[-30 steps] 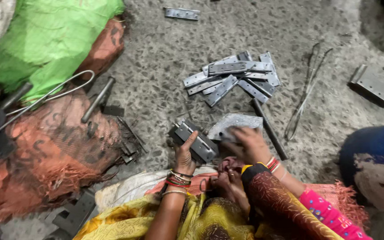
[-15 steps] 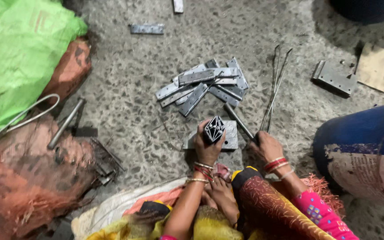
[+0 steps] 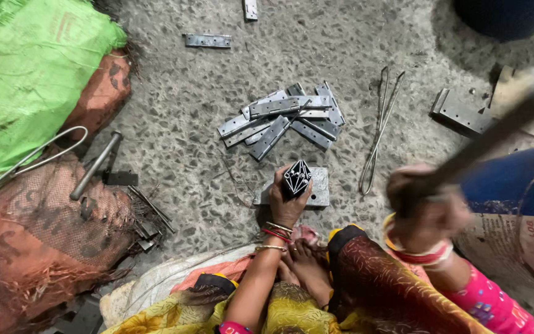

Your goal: The person sits on the floor and repeatedly picks up small metal parts, places them on a metal block, and strikes them with a hammer. They then drop the parts into a nearby bucket.

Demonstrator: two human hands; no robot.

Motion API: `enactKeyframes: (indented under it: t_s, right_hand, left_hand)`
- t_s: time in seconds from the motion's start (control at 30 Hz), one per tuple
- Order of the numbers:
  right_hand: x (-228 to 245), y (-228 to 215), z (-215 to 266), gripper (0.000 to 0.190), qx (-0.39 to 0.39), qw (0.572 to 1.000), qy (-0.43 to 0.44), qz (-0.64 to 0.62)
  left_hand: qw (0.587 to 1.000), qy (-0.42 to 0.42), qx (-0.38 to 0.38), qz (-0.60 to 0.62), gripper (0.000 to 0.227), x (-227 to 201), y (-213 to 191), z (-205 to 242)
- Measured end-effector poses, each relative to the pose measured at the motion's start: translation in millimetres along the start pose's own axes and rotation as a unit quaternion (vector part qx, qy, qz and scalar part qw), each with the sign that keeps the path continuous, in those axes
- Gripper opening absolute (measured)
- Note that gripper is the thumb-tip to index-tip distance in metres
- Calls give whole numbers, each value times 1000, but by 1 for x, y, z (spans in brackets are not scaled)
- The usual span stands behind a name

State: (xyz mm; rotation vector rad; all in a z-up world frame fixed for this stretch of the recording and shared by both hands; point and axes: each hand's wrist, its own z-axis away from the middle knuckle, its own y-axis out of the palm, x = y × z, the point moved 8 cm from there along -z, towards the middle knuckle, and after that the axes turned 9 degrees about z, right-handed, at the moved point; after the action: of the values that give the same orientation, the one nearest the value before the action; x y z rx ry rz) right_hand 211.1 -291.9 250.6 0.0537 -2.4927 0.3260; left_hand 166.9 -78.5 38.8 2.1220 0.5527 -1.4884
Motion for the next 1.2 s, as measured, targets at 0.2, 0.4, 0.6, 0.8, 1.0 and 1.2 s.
enactKeyframes:
  t_s: [0.2,0.4,0.6,0.8,1.0,1.2]
  right_hand:
    - [-56,91,56,22,438,826,128,329]
    - [-24,17,32,27,116,980,158,33]
    - [-42,71,40,24,270,933,96,217]
    - [-52,33,47,22,217,927,258,166]
    - [-42,53,50,21,197,945,98,244]
    - [-59,49,64,23,255,923,244,154]
  left_hand:
    - [996,-30,-20,78,50,14,-4,-3]
    - [998,-43,-10,-48,57,15,-6,1]
    - [996,-35,-26,-83,63,10,-4,2]
    - [997,31,0,-67,55,-8,-1,-3]
    - [999,-31,7,16,51,-4,-3,-4]
    - [998,1,1,-58,54,-1,-6,-9]
